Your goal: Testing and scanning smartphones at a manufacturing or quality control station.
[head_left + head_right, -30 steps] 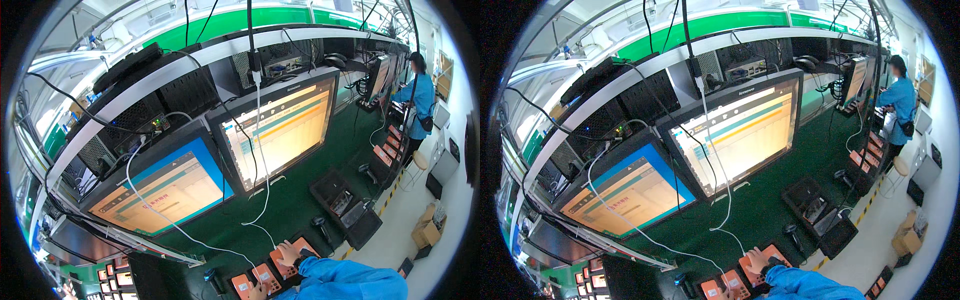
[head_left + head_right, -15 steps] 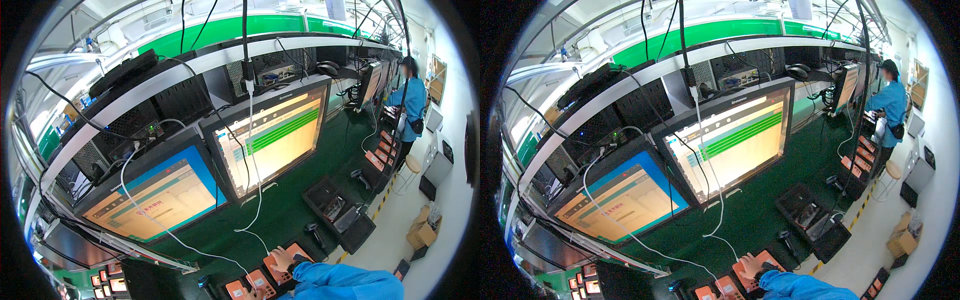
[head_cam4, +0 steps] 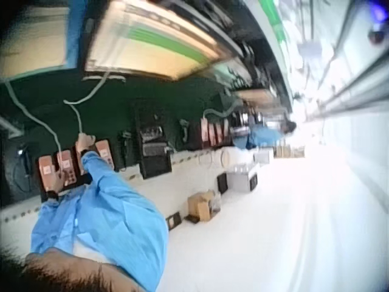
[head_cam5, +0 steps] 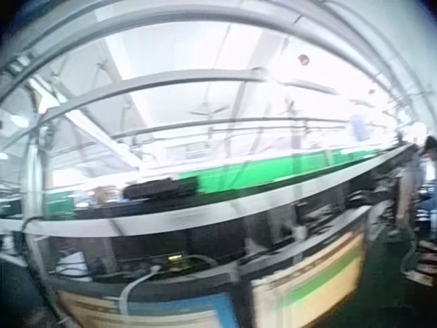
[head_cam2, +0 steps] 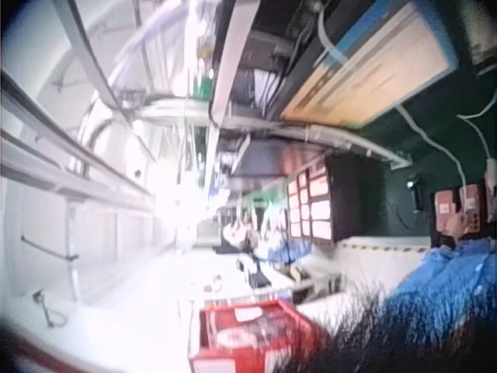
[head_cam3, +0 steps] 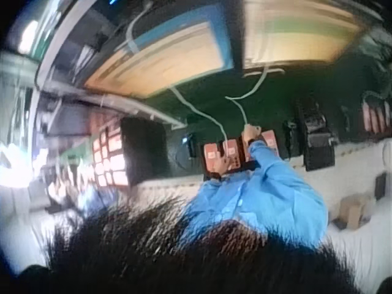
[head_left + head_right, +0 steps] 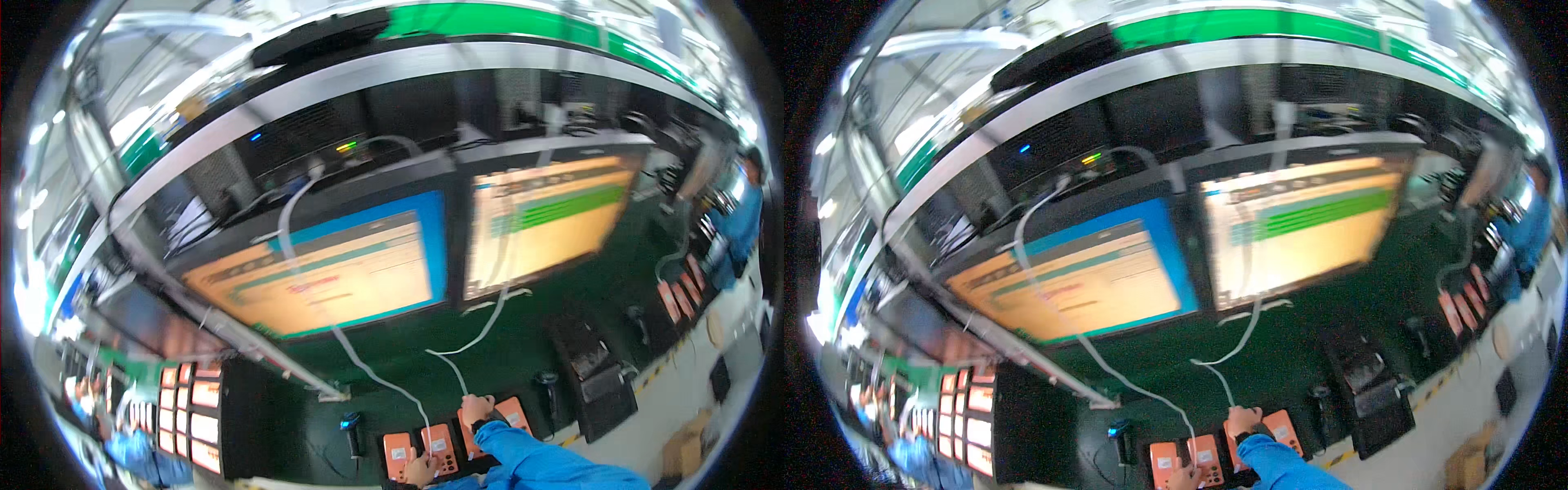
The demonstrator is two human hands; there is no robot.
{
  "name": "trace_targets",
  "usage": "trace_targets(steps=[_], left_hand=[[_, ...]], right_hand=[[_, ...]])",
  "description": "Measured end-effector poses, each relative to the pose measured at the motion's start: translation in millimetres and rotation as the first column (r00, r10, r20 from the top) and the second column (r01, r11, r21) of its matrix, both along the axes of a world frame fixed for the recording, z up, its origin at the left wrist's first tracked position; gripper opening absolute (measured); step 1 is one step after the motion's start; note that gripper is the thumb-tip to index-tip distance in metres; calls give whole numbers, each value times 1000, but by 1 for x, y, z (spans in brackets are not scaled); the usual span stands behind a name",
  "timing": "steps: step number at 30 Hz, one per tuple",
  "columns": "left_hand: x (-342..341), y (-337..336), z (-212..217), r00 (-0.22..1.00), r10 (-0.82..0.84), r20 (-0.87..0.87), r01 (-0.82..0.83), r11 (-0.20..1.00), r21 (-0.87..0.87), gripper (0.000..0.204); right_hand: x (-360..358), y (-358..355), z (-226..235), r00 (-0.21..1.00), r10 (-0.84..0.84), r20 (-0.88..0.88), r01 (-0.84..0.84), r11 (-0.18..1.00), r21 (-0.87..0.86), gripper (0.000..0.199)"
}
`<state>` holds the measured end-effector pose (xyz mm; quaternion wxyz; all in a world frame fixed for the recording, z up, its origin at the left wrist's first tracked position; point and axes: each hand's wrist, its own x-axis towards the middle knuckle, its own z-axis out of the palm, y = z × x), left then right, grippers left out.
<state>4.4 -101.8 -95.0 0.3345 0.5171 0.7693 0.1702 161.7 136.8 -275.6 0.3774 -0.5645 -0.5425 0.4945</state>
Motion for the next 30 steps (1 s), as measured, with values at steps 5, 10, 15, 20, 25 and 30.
trace_targets(steps=[5, 10, 15, 20, 25, 30], left_hand=[[-7, -23, 53, 995, -68, -73, 66, 997, -35, 31], [-24, -22, 86, 864, 498, -66, -446, 821, 356, 24], [-48, -67, 53, 707, 688, -166, -573, 694, 436, 22], [-36, -86, 28, 611, 784, 108, -791, 606, 82, 28], [-23, -92, 16, 668, 740, -73, -711, 664, 232, 25], [-59, -67, 68, 435, 810, 393, -894, 440, 84, 19]], right_hand=[[-37, -51, 213, 662, 174, 729, -360, 927, 105, 21], [8, -85, 232, 810, 304, 502, -517, 773, 367, 32], [82, -102, 215, 844, -217, 490, -33, 891, 452, 29], [149, -125, 201, 792, -419, 444, 383, 907, 173, 49], [159, -158, 221, 839, -52, 542, 60, 998, 4, 53], [178, -125, 218, 948, -84, 308, 159, 960, -231, 42]])
